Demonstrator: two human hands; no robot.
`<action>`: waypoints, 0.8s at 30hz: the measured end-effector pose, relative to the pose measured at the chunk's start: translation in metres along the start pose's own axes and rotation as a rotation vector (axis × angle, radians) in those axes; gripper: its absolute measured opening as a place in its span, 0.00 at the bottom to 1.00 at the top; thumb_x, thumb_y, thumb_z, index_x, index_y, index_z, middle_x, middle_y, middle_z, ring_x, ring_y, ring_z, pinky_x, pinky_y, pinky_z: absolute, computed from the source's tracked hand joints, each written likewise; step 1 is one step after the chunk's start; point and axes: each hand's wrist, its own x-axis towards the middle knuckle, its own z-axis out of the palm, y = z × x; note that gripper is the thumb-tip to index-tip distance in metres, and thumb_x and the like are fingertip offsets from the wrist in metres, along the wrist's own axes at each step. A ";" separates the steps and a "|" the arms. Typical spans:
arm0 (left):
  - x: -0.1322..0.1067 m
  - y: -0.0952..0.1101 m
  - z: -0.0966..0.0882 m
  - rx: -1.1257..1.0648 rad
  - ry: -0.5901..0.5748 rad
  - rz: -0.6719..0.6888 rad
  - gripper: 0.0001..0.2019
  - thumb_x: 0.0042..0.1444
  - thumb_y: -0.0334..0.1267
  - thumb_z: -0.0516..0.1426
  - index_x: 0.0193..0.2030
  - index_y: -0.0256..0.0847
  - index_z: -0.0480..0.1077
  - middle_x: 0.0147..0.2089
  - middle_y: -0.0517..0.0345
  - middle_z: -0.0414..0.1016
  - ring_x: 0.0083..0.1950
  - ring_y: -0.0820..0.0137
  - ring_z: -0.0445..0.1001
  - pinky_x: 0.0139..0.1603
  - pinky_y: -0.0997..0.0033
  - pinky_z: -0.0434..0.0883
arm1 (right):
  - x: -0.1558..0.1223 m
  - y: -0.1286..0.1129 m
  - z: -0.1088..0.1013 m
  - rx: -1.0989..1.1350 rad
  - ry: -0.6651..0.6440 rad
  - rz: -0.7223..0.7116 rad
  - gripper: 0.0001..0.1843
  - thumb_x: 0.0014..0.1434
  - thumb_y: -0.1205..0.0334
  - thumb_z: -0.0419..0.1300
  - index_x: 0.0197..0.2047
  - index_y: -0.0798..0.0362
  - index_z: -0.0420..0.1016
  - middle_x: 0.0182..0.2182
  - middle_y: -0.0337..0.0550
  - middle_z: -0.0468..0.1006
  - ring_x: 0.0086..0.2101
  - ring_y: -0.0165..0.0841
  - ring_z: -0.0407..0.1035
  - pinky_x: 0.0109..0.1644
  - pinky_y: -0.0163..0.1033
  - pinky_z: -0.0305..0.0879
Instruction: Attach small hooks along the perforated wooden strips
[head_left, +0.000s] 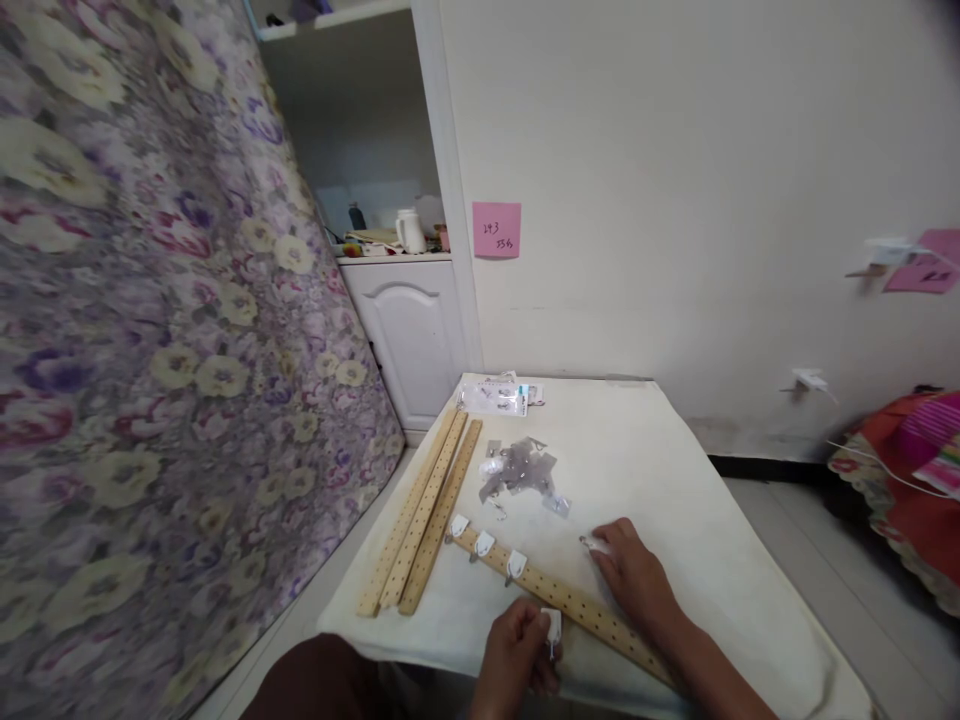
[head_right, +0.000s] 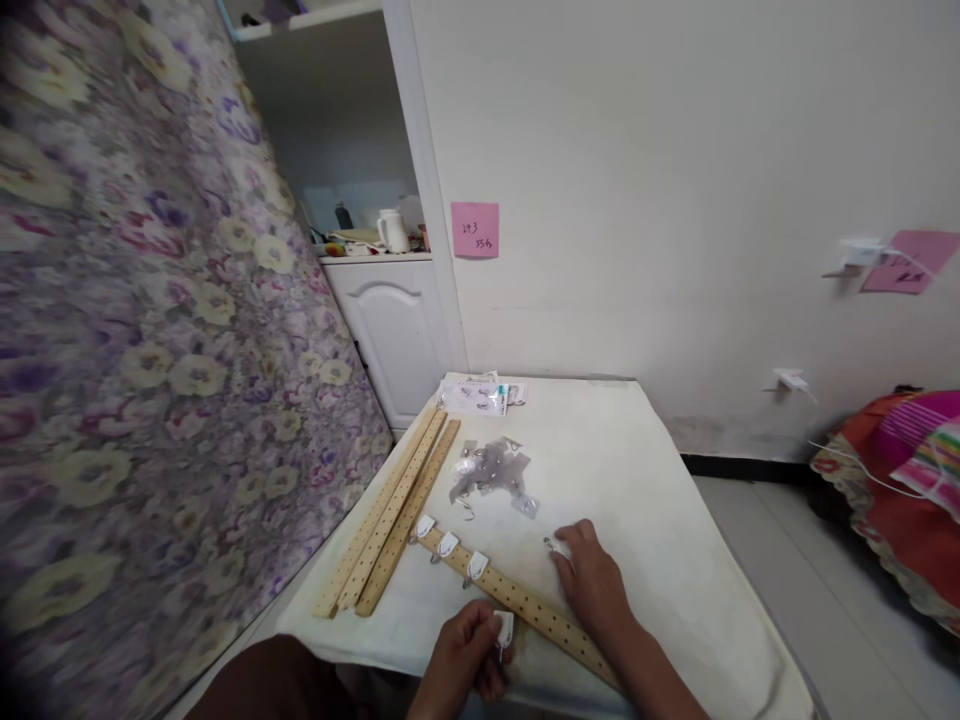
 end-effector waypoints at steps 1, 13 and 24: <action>-0.001 0.001 0.002 0.002 0.001 0.010 0.21 0.48 0.58 0.55 0.28 0.41 0.59 0.21 0.63 0.73 0.14 0.77 0.68 0.13 0.81 0.55 | -0.002 -0.006 -0.001 0.071 -0.023 0.003 0.10 0.57 0.59 0.52 0.41 0.51 0.69 0.37 0.44 0.71 0.33 0.34 0.67 0.37 0.37 0.62; 0.004 0.010 0.013 -0.006 0.055 0.056 0.22 0.48 0.60 0.54 0.28 0.40 0.63 0.19 0.66 0.68 0.15 0.76 0.65 0.15 0.77 0.57 | -0.019 -0.035 0.019 0.676 -0.494 0.181 0.07 0.48 0.61 0.58 0.31 0.53 0.65 0.19 0.32 0.69 0.17 0.24 0.58 0.20 0.30 0.53; -0.007 0.015 0.004 0.533 0.271 0.359 0.05 0.50 0.38 0.55 0.31 0.41 0.70 0.33 0.55 0.71 0.36 0.65 0.69 0.36 0.69 0.64 | 0.004 -0.030 0.030 0.391 -0.273 0.067 0.02 0.49 0.64 0.55 0.28 0.52 0.67 0.22 0.34 0.68 0.26 0.29 0.63 0.31 0.34 0.57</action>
